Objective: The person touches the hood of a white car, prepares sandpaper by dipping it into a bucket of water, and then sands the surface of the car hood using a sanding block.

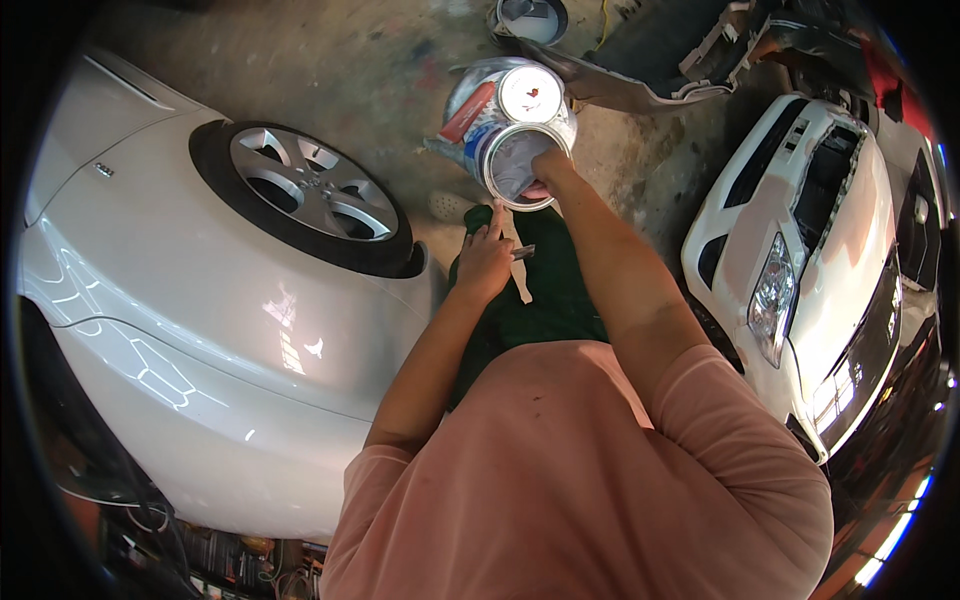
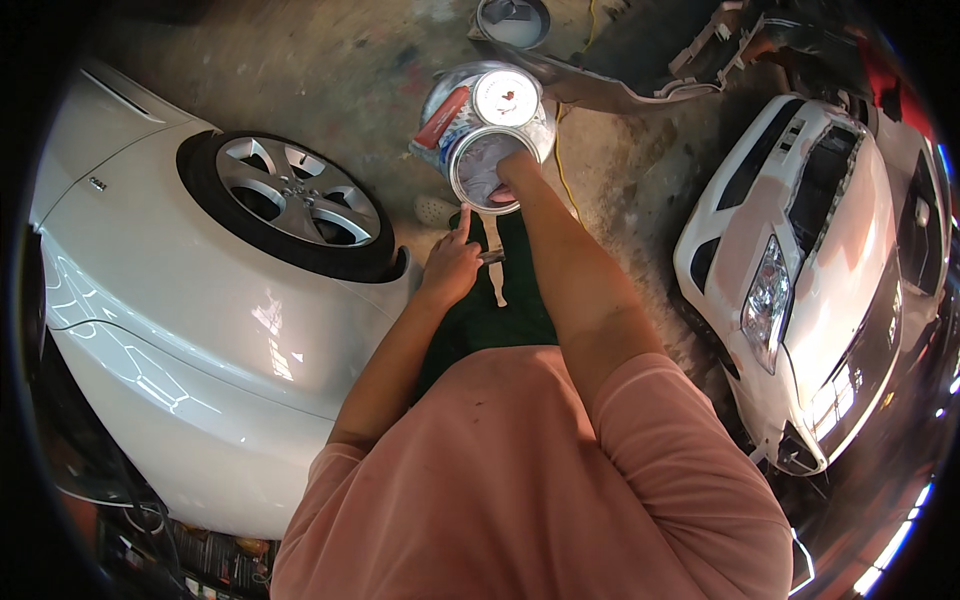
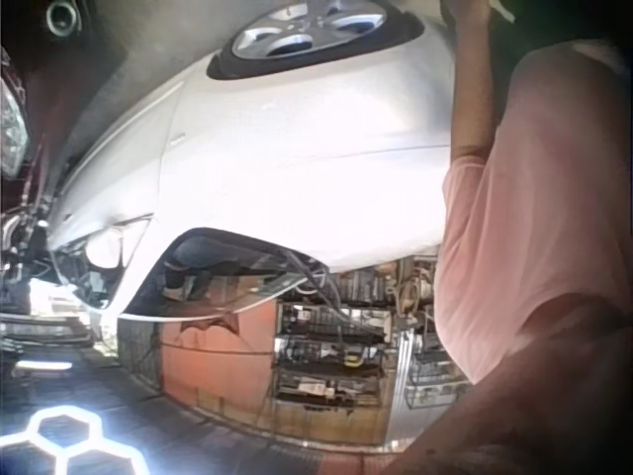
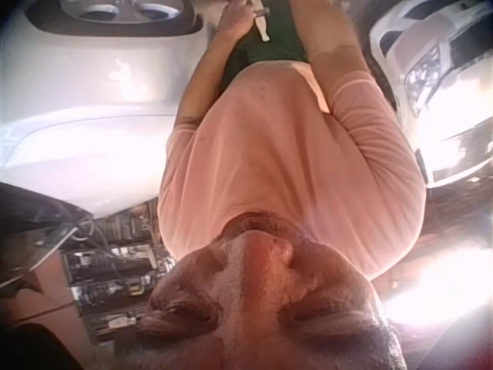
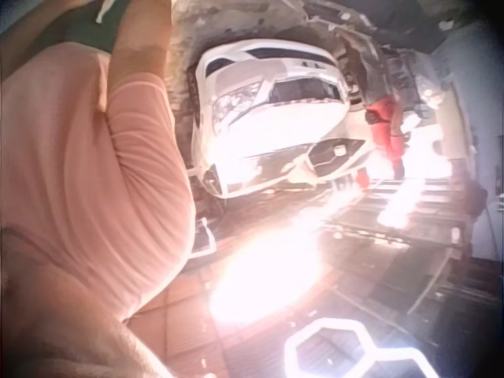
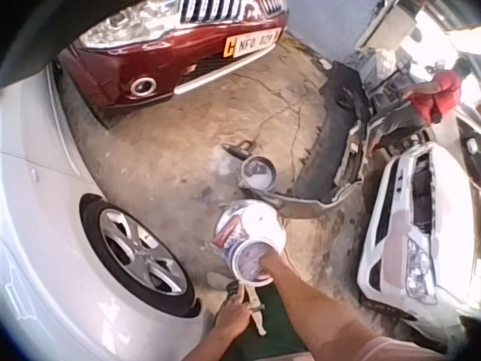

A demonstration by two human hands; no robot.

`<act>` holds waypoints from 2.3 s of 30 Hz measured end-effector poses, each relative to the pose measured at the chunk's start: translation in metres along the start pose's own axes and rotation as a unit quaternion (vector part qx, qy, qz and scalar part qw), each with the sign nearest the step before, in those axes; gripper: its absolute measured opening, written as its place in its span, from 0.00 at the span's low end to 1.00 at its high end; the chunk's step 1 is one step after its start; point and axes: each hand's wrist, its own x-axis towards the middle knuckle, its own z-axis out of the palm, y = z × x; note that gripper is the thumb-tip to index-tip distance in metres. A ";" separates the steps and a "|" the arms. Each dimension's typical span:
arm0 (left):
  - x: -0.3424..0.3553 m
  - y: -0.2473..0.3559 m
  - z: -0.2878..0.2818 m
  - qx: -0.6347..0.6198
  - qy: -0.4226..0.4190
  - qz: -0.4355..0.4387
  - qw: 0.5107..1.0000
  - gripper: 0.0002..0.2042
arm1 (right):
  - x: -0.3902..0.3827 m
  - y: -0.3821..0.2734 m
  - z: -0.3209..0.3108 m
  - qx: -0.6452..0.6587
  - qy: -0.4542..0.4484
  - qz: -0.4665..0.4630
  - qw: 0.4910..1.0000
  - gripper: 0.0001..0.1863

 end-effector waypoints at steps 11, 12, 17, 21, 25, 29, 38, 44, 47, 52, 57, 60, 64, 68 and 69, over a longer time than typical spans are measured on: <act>0.002 0.001 0.000 0.006 -0.026 -0.008 1.000 0.07 | -0.018 0.031 0.010 0.178 0.006 -0.140 0.974 0.25; 0.003 0.001 0.000 0.009 -0.026 -0.009 1.000 0.07 | -0.020 0.030 0.010 0.169 0.015 -0.150 0.974 0.26; 0.004 0.002 0.000 0.015 -0.035 -0.017 0.999 0.06 | -0.030 0.024 0.011 0.157 0.039 -0.162 0.973 0.31; 0.002 0.001 -0.001 0.011 -0.026 -0.006 1.000 0.06 | -0.030 0.023 0.010 0.209 0.007 -0.149 0.967 0.32; 0.002 -0.002 -0.001 0.025 -0.032 0.001 0.999 0.07 | -0.019 0.023 0.013 0.235 -0.014 -0.127 0.963 0.32; 0.004 -0.001 -0.003 0.022 -0.043 -0.007 0.999 0.08 | -0.015 0.026 0.009 0.275 -0.047 -0.105 0.955 0.31; -0.038 -0.008 -0.051 -0.265 0.081 -0.173 0.945 0.15 | -0.061 0.074 -0.056 0.187 -0.150 -0.192 0.952 0.22; -0.039 -0.049 -0.074 -0.428 0.196 -0.220 0.854 0.22 | -0.096 0.085 -0.098 0.138 -0.174 -0.244 0.944 0.24; -0.016 -0.050 -0.073 -0.431 0.243 -0.194 0.847 0.24 | -0.119 0.085 -0.117 0.119 -0.177 -0.255 0.943 0.24; 0.026 -0.032 -0.065 -0.484 0.232 -0.183 0.824 0.27 | -0.166 0.077 -0.151 0.037 -0.154 -0.253 0.954 0.24; 0.071 -0.023 -0.045 -0.481 0.220 -0.178 0.830 0.31 | -0.212 0.074 -0.176 0.034 -0.129 -0.277 0.952 0.24; 0.089 -0.018 -0.031 -0.473 0.222 -0.152 0.839 0.33 | -0.235 0.070 -0.186 0.026 -0.117 -0.274 0.954 0.24; 0.101 -0.010 -0.025 -0.489 0.184 -0.142 0.841 0.35 | -0.255 0.060 -0.188 -0.006 -0.116 -0.288 0.951 0.26; 0.101 0.002 -0.029 -0.554 0.147 -0.103 0.813 0.37 | -0.249 0.044 -0.162 -0.173 -0.051 -0.374 0.910 0.22; 0.098 0.004 -0.031 -0.561 0.152 -0.091 0.809 0.37 | -0.245 0.040 -0.152 -0.193 -0.046 -0.347 0.917 0.23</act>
